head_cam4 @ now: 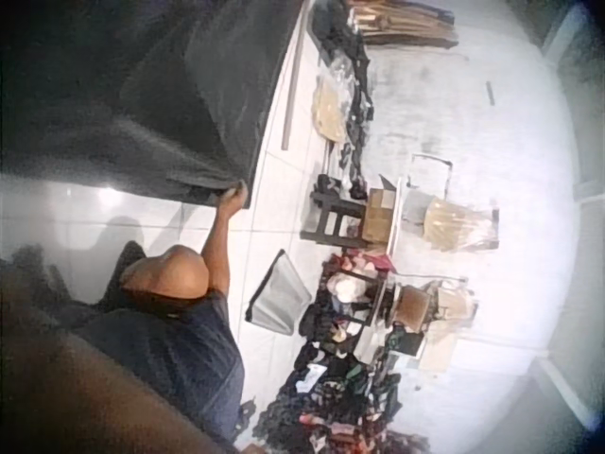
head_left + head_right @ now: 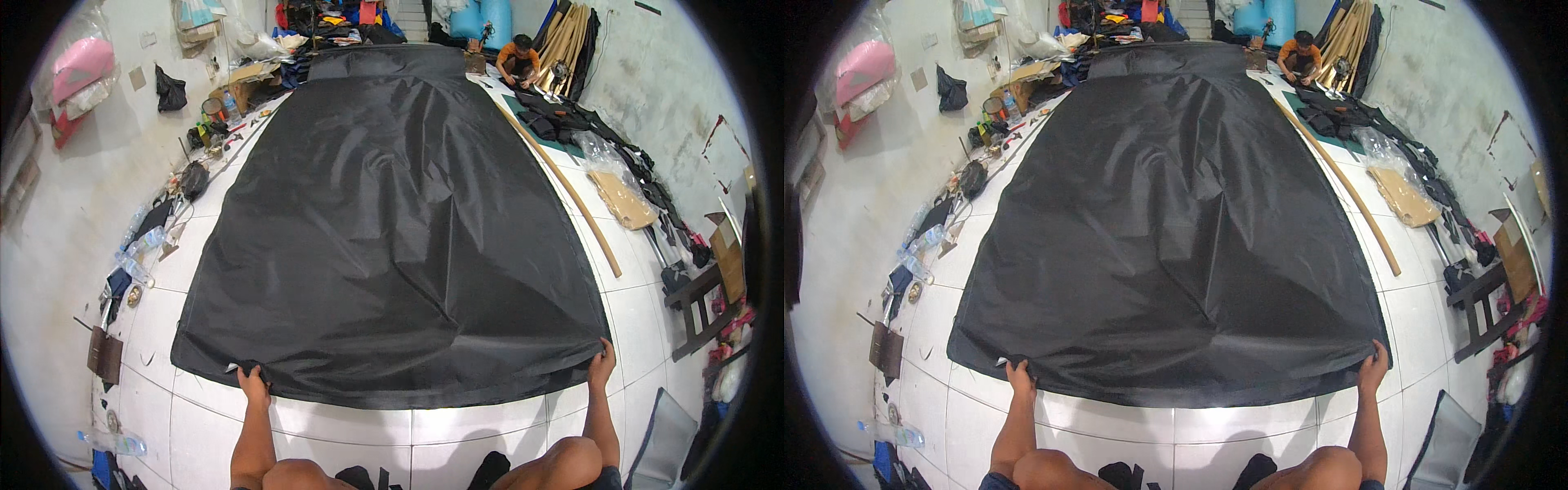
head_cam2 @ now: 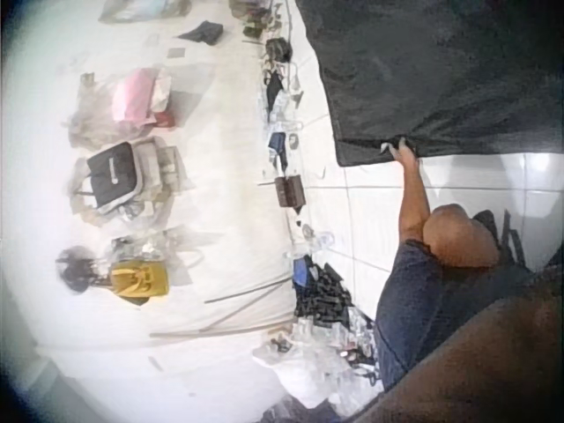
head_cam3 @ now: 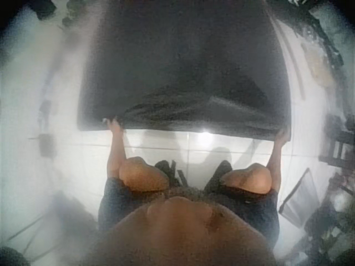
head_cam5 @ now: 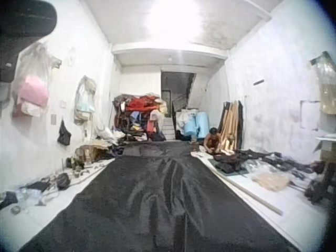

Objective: The person uses a wooden stick to measure and mark a large black fabric laid on the floor, then cuts it with scissors. The person repeats the measuring and cutting process multiple times.

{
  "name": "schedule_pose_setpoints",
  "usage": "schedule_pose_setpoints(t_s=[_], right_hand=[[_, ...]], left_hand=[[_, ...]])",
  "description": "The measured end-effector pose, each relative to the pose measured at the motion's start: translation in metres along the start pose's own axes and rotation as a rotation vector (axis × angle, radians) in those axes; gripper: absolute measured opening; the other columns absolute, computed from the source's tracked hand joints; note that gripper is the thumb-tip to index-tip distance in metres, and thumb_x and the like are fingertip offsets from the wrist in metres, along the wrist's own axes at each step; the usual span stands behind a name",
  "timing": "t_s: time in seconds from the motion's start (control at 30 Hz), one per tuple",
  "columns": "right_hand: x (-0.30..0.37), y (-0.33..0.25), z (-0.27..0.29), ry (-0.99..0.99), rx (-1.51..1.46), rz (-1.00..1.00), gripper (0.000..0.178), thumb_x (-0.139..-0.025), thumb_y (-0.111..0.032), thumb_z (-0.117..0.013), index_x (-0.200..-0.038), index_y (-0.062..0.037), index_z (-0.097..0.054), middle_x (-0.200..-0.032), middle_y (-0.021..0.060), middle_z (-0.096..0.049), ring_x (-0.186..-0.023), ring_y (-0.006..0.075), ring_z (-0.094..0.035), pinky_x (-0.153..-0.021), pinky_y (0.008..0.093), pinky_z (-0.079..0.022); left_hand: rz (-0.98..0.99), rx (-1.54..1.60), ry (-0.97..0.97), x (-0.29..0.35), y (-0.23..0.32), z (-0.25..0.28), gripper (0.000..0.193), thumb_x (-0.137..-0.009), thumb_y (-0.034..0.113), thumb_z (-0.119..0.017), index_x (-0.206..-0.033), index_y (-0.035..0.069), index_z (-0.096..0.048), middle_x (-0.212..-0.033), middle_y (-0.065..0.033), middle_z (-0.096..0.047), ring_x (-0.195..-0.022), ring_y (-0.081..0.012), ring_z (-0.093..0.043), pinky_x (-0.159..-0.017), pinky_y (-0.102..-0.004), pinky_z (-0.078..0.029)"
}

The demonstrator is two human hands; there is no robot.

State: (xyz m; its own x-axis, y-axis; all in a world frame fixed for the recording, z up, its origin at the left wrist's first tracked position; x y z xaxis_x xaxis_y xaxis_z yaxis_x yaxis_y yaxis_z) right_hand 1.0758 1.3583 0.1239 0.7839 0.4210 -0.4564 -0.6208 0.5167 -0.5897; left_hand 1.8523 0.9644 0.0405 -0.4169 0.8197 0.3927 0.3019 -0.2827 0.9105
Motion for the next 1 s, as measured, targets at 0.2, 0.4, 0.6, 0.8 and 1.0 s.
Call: schedule_pose_setpoints(t_s=[0.2, 0.4, 0.6, 0.8, 1.0], right_hand=[[0.006, 0.009, -0.006, -0.037, 0.029, -0.013, 0.041, -0.078, 0.006, -0.052, -0.118, 0.0032, -0.063, -0.123, 0.0186, -0.062, -0.122, 0.0334, -0.057, -0.109, 0.0411, -0.04], [0.007, 0.01, -0.002, -0.024, 0.17, -0.04, 0.031, -0.081, 0.001, -0.059, -0.109, -0.0046, -0.07, -0.129, 0.0207, -0.057, -0.128, 0.0355, -0.051, -0.11, 0.0443, -0.039], [0.022, -0.009, -0.006, -0.117, 0.289, -0.116, 0.028, -0.084, -0.002, -0.064, -0.11, -0.0073, -0.072, -0.131, 0.0183, -0.056, -0.126, 0.0365, -0.051, -0.108, 0.0442, -0.04], [0.005, -0.016, -0.038, 0.13, 0.201, -0.245, 0.018, -0.085, -0.011, -0.07, -0.102, -0.0029, -0.071, -0.122, 0.0239, -0.058, -0.117, 0.0394, -0.055, -0.102, 0.0429, -0.043], [0.07, -0.192, -0.082, -0.889, 0.111, 0.001, 0.041, -0.091, -0.036, -0.061, -0.12, -0.0078, -0.065, -0.111, 0.023, -0.068, -0.099, 0.0418, -0.067, -0.089, 0.0475, -0.051]], left_hand=[[0.052, -0.121, 0.018, -0.011, -0.003, 0.012, 0.08, -0.087, 0.011, -0.062, -0.157, 0.009, -0.023, -0.132, -0.0176, -0.053, -0.091, -0.0248, -0.061, -0.06, -0.0311, -0.047], [0.043, 0.025, 0.075, -0.012, -0.017, 0.006, 0.077, -0.093, 0.021, -0.064, -0.155, 0.003, -0.024, -0.126, -0.0199, -0.055, -0.086, -0.0257, -0.063, -0.062, -0.0319, -0.052], [0.391, -0.003, -0.195, 0.056, -0.037, -0.052, 0.06, -0.092, 0.04, -0.073, -0.13, 0.001, -0.048, -0.102, -0.0167, -0.057, -0.078, -0.024, -0.063, -0.058, -0.0289, -0.054], [0.365, 0.061, -0.329, 0.042, -0.04, -0.082, 0.039, -0.095, 0.029, -0.069, -0.109, -0.003, -0.053, -0.077, -0.0124, -0.059, -0.06, -0.0224, -0.063, -0.055, -0.0298, -0.055], [0.361, -0.001, -0.272, 0.056, -0.025, -0.085, 0.036, -0.097, 0.029, -0.066, -0.103, -0.003, -0.051, -0.075, -0.0111, -0.058, -0.065, -0.0219, -0.068, -0.056, -0.0311, -0.058]])
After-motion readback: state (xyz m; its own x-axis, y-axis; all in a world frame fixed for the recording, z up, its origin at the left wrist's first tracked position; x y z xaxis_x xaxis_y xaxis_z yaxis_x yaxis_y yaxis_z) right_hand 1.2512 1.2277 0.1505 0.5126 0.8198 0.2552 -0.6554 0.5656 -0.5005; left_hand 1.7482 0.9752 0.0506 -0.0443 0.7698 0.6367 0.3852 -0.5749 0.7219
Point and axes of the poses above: each hand's wrist, its own x-axis away from the middle knuckle, its own z-axis out of the back of the hand, y = z × x, the point moved 1 cm from there along -x, towards the middle knuckle
